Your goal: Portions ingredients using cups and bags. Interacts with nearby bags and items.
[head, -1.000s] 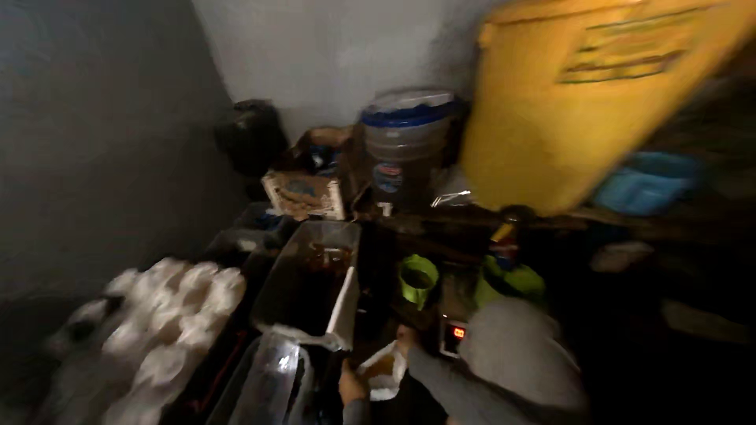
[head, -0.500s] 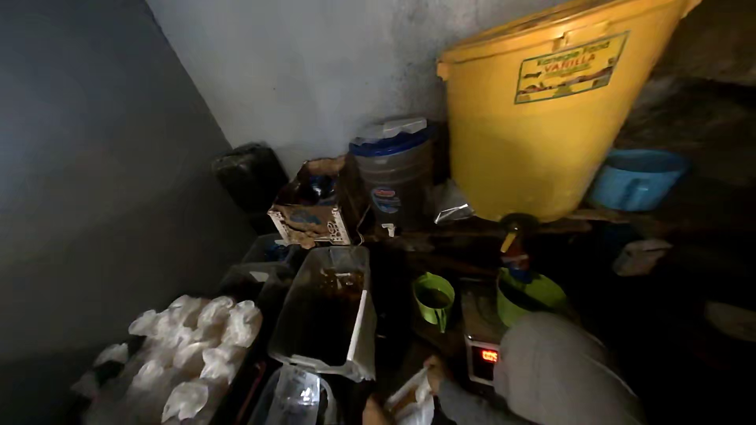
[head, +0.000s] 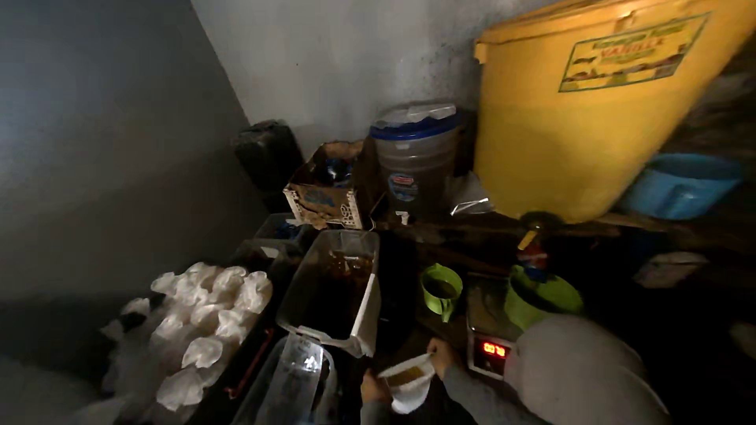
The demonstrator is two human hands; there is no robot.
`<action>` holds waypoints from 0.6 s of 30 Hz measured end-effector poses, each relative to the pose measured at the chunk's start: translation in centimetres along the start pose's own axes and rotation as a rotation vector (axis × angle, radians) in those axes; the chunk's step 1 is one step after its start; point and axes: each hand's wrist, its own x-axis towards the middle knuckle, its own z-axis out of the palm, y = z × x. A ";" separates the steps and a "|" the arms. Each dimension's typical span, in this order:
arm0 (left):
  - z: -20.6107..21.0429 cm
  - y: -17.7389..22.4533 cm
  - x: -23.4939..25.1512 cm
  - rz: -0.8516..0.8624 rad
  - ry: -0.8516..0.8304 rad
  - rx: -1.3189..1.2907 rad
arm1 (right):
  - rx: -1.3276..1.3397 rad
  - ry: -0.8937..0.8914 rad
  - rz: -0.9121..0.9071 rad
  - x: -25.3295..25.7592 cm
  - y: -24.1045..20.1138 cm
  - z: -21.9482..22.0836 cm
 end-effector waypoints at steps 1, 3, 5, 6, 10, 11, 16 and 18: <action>-0.4 0.0 0.2 0.023 -0.026 -0.029 | 0.000 0.009 -0.011 0.1 0.0 -0.2; -1.4 0.2 0.2 0.075 -0.026 -0.069 | 0.015 0.008 -0.034 -0.2 -0.6 -1.1; -2.5 0.8 -0.3 0.124 -0.006 -0.132 | -0.001 -0.020 -0.066 -1.5 -1.9 -2.9; -3.2 1.6 -1.0 0.143 0.001 -0.152 | -0.044 -0.012 -0.089 -2.4 -2.6 -4.1; -9.4 7.6 -7.4 0.282 0.070 -0.163 | -0.204 0.066 -0.273 -7.5 -7.5 -11.0; -11.4 9.3 -9.7 0.334 0.081 -0.148 | -0.203 0.085 -0.334 -9.7 -9.1 -13.1; -19.3 15.1 -18.1 0.620 0.130 -0.367 | 0.314 0.240 -0.996 -16.3 -11.4 -22.9; -21.7 16.7 -21.1 0.723 0.150 -0.526 | 0.512 0.093 -1.322 -17.0 -10.2 -24.8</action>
